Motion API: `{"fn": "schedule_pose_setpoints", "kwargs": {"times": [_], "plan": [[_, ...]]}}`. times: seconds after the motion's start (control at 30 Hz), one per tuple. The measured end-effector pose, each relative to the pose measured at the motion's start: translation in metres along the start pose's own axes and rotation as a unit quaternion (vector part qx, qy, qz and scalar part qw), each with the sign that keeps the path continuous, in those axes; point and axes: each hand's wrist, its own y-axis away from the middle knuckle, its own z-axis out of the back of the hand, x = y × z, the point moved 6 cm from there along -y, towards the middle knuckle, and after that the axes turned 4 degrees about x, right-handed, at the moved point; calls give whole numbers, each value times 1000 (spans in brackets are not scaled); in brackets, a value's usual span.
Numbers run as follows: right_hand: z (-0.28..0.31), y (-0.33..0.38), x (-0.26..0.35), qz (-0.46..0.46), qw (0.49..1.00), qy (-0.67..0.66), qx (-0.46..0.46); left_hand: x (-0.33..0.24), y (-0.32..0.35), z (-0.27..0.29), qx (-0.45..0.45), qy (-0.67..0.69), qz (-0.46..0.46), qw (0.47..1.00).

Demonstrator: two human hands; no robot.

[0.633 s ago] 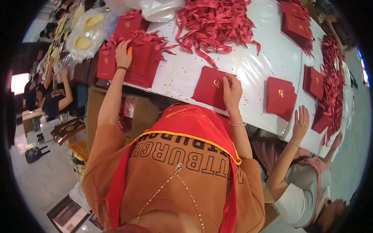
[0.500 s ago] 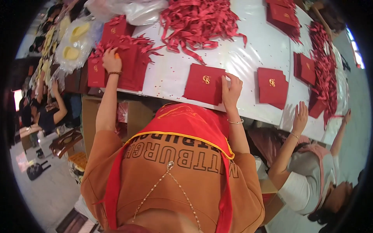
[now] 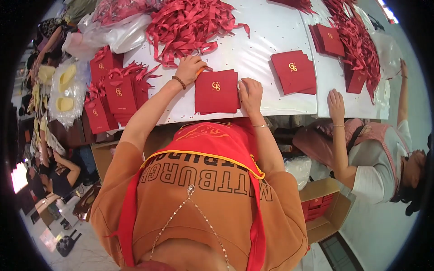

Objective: Tying red ribbons onto red gift envelopes.

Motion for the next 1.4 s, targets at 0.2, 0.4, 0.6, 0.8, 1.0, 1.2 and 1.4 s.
{"fn": "schedule_pose_setpoints", "kwargs": {"times": [0.2,0.4,0.6,0.8,1.0,1.2,1.4], "plan": [[2,2,-4,-7,1000,-10,12,16,-39,24,19,116,69,991],[4,3,7,6,1000,-6,24,40,-70,87,-70,407,196,889],[5,2,9,18,996,-10,87,47,-76,151,-220,658,187,695],[4,0,9,25,991,-22,131,49,-68,195,-300,696,229,611],[4,2,8,23,990,-32,134,58,-68,238,-228,637,206,707],[5,7,9,23,990,-41,129,80,-84,289,-367,510,239,740],[5,7,7,-7,993,-45,108,60,-97,325,-267,652,55,707]]}}
